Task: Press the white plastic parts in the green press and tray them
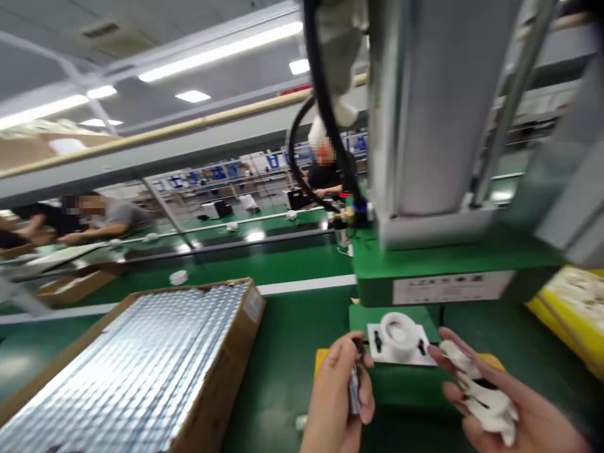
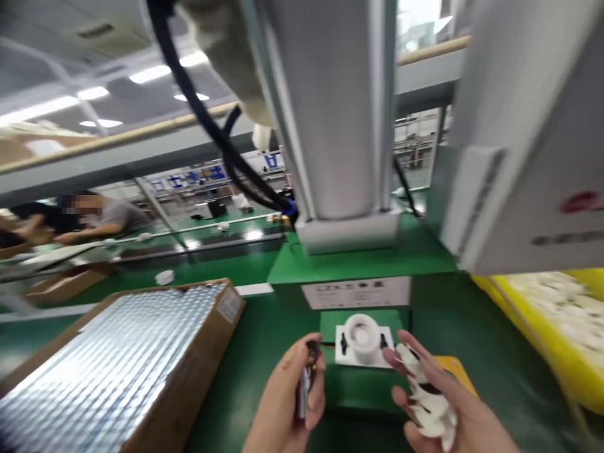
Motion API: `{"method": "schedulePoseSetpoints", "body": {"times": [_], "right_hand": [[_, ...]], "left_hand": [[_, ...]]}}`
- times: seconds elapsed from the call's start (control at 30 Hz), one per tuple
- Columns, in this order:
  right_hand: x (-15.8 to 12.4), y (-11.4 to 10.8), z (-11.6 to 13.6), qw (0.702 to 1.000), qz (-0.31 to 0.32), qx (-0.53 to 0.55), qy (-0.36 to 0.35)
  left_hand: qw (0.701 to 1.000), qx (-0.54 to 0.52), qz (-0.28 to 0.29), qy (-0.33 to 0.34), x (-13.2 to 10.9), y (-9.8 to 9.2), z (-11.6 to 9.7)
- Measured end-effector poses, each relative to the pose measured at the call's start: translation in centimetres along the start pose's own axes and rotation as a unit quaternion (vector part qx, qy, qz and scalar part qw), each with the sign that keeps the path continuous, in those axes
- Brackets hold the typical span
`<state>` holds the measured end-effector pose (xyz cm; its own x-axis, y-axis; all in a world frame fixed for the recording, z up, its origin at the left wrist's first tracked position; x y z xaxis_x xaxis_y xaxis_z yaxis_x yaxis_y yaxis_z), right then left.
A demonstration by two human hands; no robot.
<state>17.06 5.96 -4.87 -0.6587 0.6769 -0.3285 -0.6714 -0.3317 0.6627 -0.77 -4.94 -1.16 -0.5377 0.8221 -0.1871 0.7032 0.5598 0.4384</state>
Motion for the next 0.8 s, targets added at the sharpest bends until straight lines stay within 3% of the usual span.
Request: {"method": "schedulePoseSetpoints", "body": {"times": [0.13,0.27,0.47,0.57,0.63,0.67,0.73,0.8], "right_hand": [[-1.0,0.9,-0.2,0.974,-0.055,0.204,0.085],[-1.5,0.6,-0.1,0.965,-0.042,0.243,0.085],[-1.8,0.8,0.9,0.995,-0.007,0.098,0.030],[-1.5,2.7,2.3,0.995,0.012,-0.097,-0.007],[-0.8,5.1,3.2,0.950,0.037,-0.300,-0.077],[-0.4,6.8,3.5,0.903,0.060,-0.404,-0.132],[1.0,11.0,3.0,0.779,0.125,-0.564,-0.243],[3.4,15.4,1.0,0.665,0.187,-0.665,-0.283]], "left_hand": [[0.995,-0.073,0.057,-0.029,2.0,4.9,-0.7],[0.986,-0.122,0.110,-0.040,3.4,8.1,-1.0],[0.979,-0.088,0.169,-0.076,3.5,9.2,-0.1],[0.990,-0.024,0.126,-0.051,2.0,7.7,-0.9],[0.999,0.002,0.042,-0.005,0.7,5.3,-2.5],[1.000,0.007,-0.006,0.018,0.1,3.7,-3.4],[0.991,-0.004,-0.117,0.061,-1.0,0.2,-5.0],[0.986,-0.030,-0.154,0.055,-1.5,-2.7,-5.8]]}}
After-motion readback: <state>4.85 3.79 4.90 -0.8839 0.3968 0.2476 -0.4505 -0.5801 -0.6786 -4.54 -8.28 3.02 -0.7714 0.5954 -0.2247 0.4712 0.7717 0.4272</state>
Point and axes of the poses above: each hand's wrist, its own x-axis towards the middle knuckle, its own y-axis out of the palm, z = x × y, the point moved 3 cm from there along x, towards the middle knuckle, and after that the axes turned 9 degrees about x, right-handed, at the moved point
